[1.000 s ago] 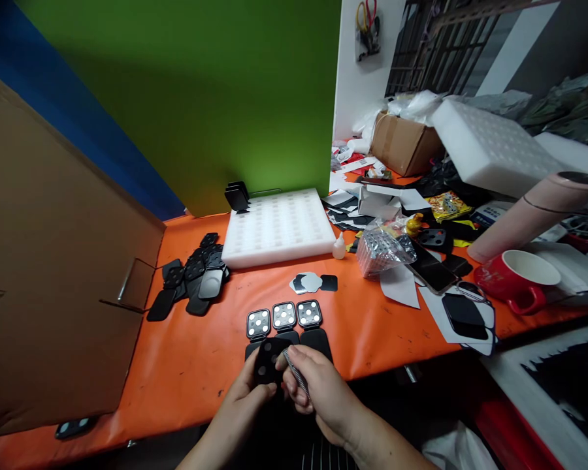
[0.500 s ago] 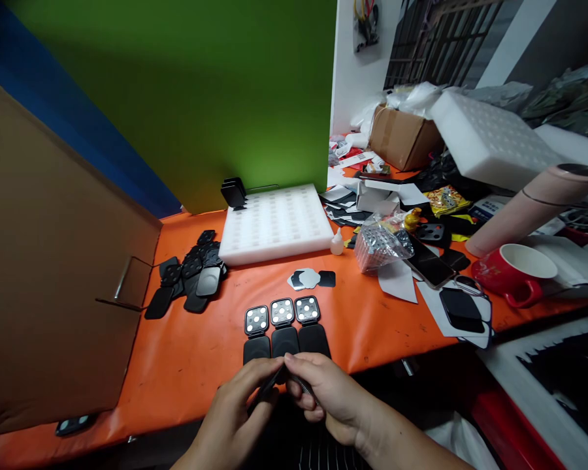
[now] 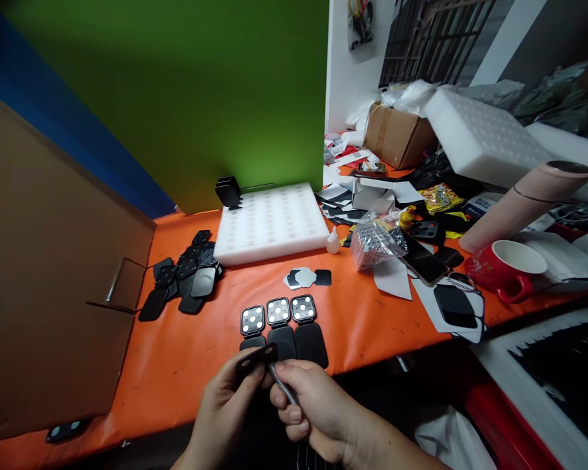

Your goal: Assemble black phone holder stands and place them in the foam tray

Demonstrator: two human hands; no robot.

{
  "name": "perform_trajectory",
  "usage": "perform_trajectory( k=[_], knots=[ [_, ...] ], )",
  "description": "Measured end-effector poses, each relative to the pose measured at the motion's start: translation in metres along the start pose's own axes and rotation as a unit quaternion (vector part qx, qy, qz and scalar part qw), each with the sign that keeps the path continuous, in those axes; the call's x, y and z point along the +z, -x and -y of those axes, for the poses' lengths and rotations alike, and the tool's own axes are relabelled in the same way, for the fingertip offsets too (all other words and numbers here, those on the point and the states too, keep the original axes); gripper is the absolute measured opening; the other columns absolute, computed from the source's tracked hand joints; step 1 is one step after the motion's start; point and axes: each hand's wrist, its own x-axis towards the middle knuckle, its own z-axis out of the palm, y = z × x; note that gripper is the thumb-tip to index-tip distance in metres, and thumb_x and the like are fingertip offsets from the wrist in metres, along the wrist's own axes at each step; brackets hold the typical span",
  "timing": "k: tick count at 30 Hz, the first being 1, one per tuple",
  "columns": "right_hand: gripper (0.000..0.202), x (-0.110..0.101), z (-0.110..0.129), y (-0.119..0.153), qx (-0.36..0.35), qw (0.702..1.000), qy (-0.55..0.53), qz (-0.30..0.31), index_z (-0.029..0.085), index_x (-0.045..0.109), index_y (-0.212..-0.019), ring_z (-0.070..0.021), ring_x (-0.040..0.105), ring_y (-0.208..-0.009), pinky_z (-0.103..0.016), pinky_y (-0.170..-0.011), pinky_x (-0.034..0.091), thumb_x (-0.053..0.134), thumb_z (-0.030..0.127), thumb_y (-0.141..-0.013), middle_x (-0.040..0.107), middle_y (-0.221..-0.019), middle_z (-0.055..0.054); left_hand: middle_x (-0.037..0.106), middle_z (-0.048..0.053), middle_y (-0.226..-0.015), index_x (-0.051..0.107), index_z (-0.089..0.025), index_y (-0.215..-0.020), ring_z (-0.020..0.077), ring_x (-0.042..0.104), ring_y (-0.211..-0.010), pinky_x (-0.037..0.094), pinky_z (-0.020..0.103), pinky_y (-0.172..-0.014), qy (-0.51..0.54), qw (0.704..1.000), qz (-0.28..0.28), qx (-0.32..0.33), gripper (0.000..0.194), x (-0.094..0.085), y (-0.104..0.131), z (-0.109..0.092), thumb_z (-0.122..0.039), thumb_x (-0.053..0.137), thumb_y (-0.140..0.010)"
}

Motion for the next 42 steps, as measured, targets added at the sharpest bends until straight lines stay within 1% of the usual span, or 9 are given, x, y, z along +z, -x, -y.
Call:
perform_trajectory(
  k=[7, 13, 15, 18, 22, 26, 30, 38, 42],
  knots=[
    [0.02, -0.017, -0.001, 0.007, 0.121, 0.981, -0.14, 0.056, 0.015, 0.051, -0.076, -0.0015, 0.03, -0.036, -0.012, -0.033, 0.014, 0.048, 0.034, -0.079, 0.045, -0.056, 0.004, 0.064, 0.003, -0.11, 0.05, -0.032, -0.119, 0.0171, 0.063, -0.094, 0.052, 0.025, -0.077, -0.053, 0.973, 0.138, 0.177, 0.041, -0.002, 0.013, 0.005, -0.01, 0.047, -0.084],
    [0.026, -0.02, -0.006, 0.011, 0.076, 0.974, -0.214, -0.003, 0.015, 0.048, -0.064, -0.0016, 0.027, -0.033, -0.013, -0.032, 0.016, 0.051, 0.036, -0.08, 0.037, -0.046, 0.007, 0.061, 0.003, -0.115, 0.047, -0.033, -0.122, 0.0184, 0.06, -0.101, 0.049, 0.027, -0.086, -0.035, 0.959, 0.14, 0.244, 0.049, 0.012, 0.013, 0.011, -0.005, 0.048, -0.081],
    [0.029, -0.019, -0.005, 0.015, 0.05, 0.98, -0.19, -0.009, 0.015, 0.049, -0.065, -0.0013, 0.024, -0.033, -0.013, -0.033, 0.016, 0.048, 0.038, -0.082, 0.036, -0.045, 0.008, 0.064, 0.003, -0.11, 0.054, -0.03, -0.115, 0.0178, 0.061, -0.097, 0.048, 0.026, -0.085, -0.014, 0.974, 0.125, 0.188, 0.039, 0.018, 0.01, 0.008, -0.009, 0.048, -0.082],
    [0.034, -0.022, -0.005, 0.021, -0.025, 0.995, -0.091, -0.014, 0.016, 0.053, -0.076, -0.0017, 0.02, -0.033, -0.014, -0.034, 0.015, 0.041, 0.046, -0.086, 0.035, -0.047, 0.008, 0.067, 0.003, -0.094, 0.059, -0.023, -0.1, 0.0165, 0.063, -0.086, 0.049, 0.024, -0.076, 0.086, 0.995, 0.038, 0.011, 0.019, 0.026, 0.0, 0.002, -0.023, 0.052, -0.083],
    [0.031, -0.035, -0.012, 0.025, -0.151, 0.975, 0.129, -0.102, 0.018, 0.054, -0.082, -0.0031, 0.029, -0.039, -0.015, -0.04, 0.027, 0.054, 0.049, -0.078, 0.041, -0.053, 0.007, 0.066, 0.005, -0.089, 0.054, -0.017, -0.097, 0.0173, 0.062, -0.078, 0.048, 0.027, -0.07, 0.269, 0.954, 0.015, -0.133, 0.021, 0.036, -0.017, 0.0, -0.03, 0.057, -0.08],
    [0.029, -0.051, -0.025, 0.021, -0.22, 0.915, 0.295, -0.165, 0.018, 0.054, -0.083, -0.0123, 0.048, -0.072, -0.023, -0.07, 0.039, 0.064, 0.042, -0.072, 0.051, -0.076, 0.0, 0.065, 0.008, -0.088, 0.053, -0.014, -0.095, 0.0195, 0.061, -0.081, 0.046, 0.031, -0.075, 0.36, 0.918, 0.052, -0.157, 0.021, 0.045, -0.023, 0.006, -0.027, 0.057, -0.08],
    [0.032, -0.063, -0.031, 0.019, -0.187, 0.891, 0.361, -0.203, 0.018, 0.047, -0.068, -0.0121, 0.04, -0.062, -0.024, -0.059, 0.036, 0.053, 0.048, -0.077, 0.041, -0.064, 0.003, 0.063, 0.007, -0.091, 0.049, -0.015, -0.105, 0.0181, 0.06, -0.082, 0.046, 0.031, -0.077, 0.392, 0.906, 0.061, -0.148, 0.033, 0.051, -0.025, 0.009, -0.022, 0.062, -0.076],
    [0.04, -0.071, -0.032, 0.014, -0.189, 0.922, 0.289, -0.175, 0.018, 0.046, -0.067, -0.0112, 0.036, -0.061, -0.023, -0.059, 0.036, 0.055, 0.057, -0.071, 0.036, -0.063, 0.003, 0.061, 0.0, -0.08, 0.041, -0.02, -0.101, 0.0125, 0.059, -0.067, 0.047, 0.027, -0.064, 0.411, 0.899, 0.046, -0.141, 0.042, 0.05, -0.031, 0.011, -0.018, 0.067, -0.069],
    [0.043, -0.072, -0.039, 0.005, -0.219, 0.904, 0.29, -0.227, 0.018, 0.049, -0.064, -0.0107, 0.036, -0.057, -0.022, -0.057, 0.036, 0.058, 0.06, -0.067, 0.036, -0.059, 0.004, 0.061, 0.0, -0.078, 0.038, -0.021, -0.099, 0.0135, 0.061, -0.066, 0.047, 0.027, -0.062, 0.408, 0.902, 0.043, -0.136, 0.043, 0.047, -0.032, 0.013, -0.022, 0.068, -0.068]
  ],
)
